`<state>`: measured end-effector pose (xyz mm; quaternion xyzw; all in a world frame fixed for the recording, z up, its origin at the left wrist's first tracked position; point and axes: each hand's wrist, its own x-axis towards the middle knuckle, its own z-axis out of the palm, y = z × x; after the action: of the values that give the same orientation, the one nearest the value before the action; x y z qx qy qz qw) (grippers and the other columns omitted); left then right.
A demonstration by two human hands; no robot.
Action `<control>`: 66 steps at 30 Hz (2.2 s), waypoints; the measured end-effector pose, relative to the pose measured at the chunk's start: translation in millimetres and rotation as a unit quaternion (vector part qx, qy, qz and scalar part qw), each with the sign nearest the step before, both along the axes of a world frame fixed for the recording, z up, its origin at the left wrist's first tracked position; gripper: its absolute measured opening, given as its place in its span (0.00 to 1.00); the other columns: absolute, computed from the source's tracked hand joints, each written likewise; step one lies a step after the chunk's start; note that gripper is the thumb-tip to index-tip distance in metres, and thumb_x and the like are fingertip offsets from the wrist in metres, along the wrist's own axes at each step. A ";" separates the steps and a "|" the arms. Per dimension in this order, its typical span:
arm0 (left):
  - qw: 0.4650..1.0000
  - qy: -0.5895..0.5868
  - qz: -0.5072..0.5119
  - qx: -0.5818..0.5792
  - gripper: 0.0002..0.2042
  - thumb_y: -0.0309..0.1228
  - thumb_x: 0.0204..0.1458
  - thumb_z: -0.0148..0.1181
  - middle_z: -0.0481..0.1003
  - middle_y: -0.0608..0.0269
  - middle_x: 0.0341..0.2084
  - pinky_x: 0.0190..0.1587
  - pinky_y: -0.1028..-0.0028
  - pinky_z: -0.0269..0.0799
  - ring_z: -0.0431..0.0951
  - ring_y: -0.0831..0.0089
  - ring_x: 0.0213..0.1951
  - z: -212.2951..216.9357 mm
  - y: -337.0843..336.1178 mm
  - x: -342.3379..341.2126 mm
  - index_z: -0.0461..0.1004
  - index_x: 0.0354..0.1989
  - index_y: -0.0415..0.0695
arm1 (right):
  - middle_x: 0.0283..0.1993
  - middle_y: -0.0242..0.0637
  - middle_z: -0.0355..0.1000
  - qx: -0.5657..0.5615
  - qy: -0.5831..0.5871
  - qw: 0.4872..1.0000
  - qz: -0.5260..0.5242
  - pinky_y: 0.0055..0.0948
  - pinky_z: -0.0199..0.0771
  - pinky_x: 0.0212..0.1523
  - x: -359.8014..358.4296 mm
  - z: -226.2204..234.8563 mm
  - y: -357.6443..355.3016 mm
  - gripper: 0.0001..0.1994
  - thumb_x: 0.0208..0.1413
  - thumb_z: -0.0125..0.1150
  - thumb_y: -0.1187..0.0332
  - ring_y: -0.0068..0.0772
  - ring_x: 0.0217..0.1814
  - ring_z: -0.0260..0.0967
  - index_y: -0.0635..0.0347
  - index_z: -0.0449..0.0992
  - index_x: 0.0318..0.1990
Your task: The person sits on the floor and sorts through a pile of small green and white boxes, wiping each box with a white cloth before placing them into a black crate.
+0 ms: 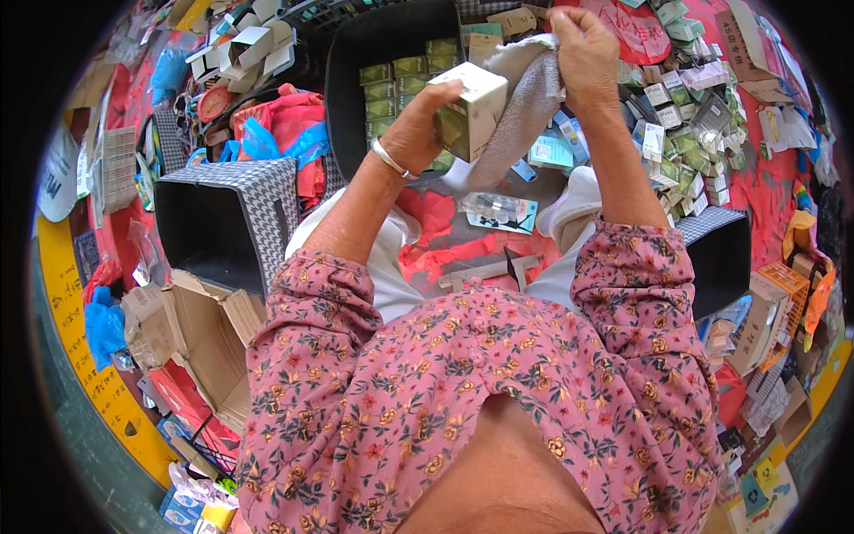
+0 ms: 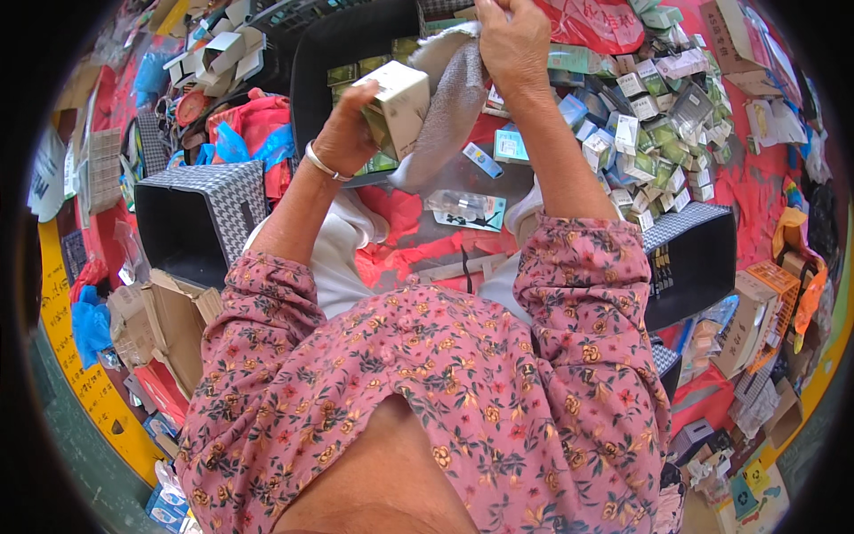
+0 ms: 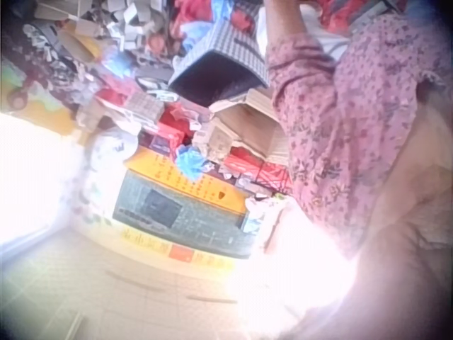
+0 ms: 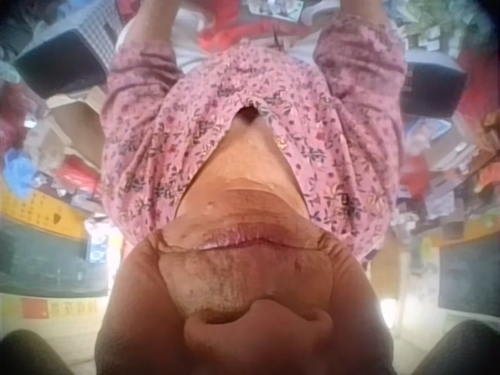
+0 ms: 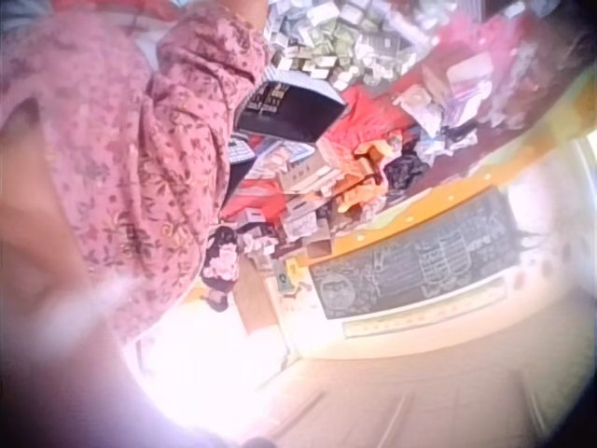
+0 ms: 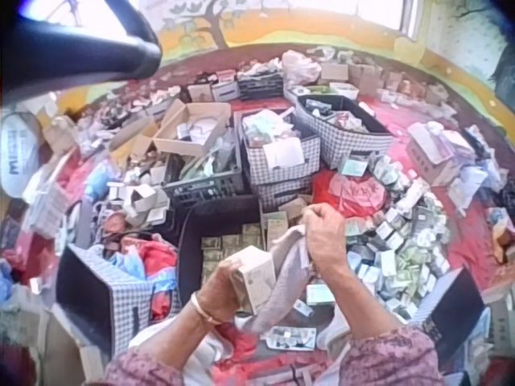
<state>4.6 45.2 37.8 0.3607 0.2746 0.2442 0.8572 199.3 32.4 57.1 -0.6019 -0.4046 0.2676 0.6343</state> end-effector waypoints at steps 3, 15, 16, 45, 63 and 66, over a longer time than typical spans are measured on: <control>0.953 0.151 -0.066 0.252 0.24 0.41 0.44 0.55 0.70 0.64 0.37 0.43 0.78 0.64 0.69 0.79 0.39 -3.1 0.7 -1.5 0.64 0.48 0.41 | 0.30 0.30 0.71 0.046 -0.162 0.975 0.143 0.20 0.68 0.31 -22.2 23.9 -7.3 0.10 0.52 0.51 0.67 0.20 0.29 0.68 0.63 0.74 0.36; 0.964 -0.194 -0.026 -0.181 0.28 0.49 0.44 0.47 0.68 0.50 0.43 0.50 0.54 0.63 0.67 0.55 0.47 -5.9 12.7 -4.3 0.64 0.49 0.40 | 0.32 0.33 0.72 -0.086 -0.034 0.994 0.056 0.21 0.67 0.34 6.2 -7.9 -5.0 0.10 0.52 0.52 0.66 0.21 0.32 0.66 0.64 0.74 0.35; 0.951 -0.232 -0.042 -0.200 0.28 0.49 0.44 0.47 0.68 0.49 0.43 0.50 0.52 0.62 0.67 0.54 0.48 -10.4 12.8 -5.4 0.64 0.49 0.39 | 0.32 0.32 0.71 -0.089 0.014 0.994 0.065 0.19 0.66 0.34 1.8 -8.3 -6.5 0.11 0.52 0.52 0.66 0.19 0.33 0.65 0.65 0.74 0.35; 0.957 0.122 0.226 -0.138 0.16 0.42 0.54 0.39 0.71 0.69 0.36 0.46 0.68 0.58 0.67 0.76 0.41 -8.6 20.0 -25.4 0.69 0.41 0.46 | 0.34 0.38 0.71 -0.223 0.467 0.786 0.339 0.26 0.71 0.34 -49.2 -36.4 12.0 0.19 0.43 0.62 0.64 0.28 0.31 0.69 0.65 0.70 0.42; 0.981 0.180 -0.055 -0.043 0.13 0.35 0.44 0.54 0.71 0.66 0.38 0.47 0.67 0.56 0.67 0.76 0.43 -6.5 -7.1 -47.8 0.71 0.40 0.47 | 0.28 0.38 0.73 -0.242 -0.123 0.903 0.334 0.23 0.67 0.31 -48.1 -50.7 114.3 0.17 0.39 0.64 0.63 0.23 0.29 0.68 0.65 0.75 0.35; 0.989 0.132 -0.056 0.046 0.12 0.30 0.49 0.50 0.72 0.60 0.36 0.44 0.80 0.63 0.71 0.77 0.40 -16.7 -10.6 -48.2 0.70 0.39 0.36 | 0.31 0.45 0.73 -0.233 -0.315 0.862 0.322 0.32 0.68 0.37 -40.1 -101.2 168.4 0.21 0.34 0.65 0.57 0.39 0.34 0.71 0.62 0.75 0.35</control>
<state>-43.6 34.5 21.1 0.4434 0.3536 0.1578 0.8083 159.2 200.8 -44.2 -0.6210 -0.6799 0.3393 0.1923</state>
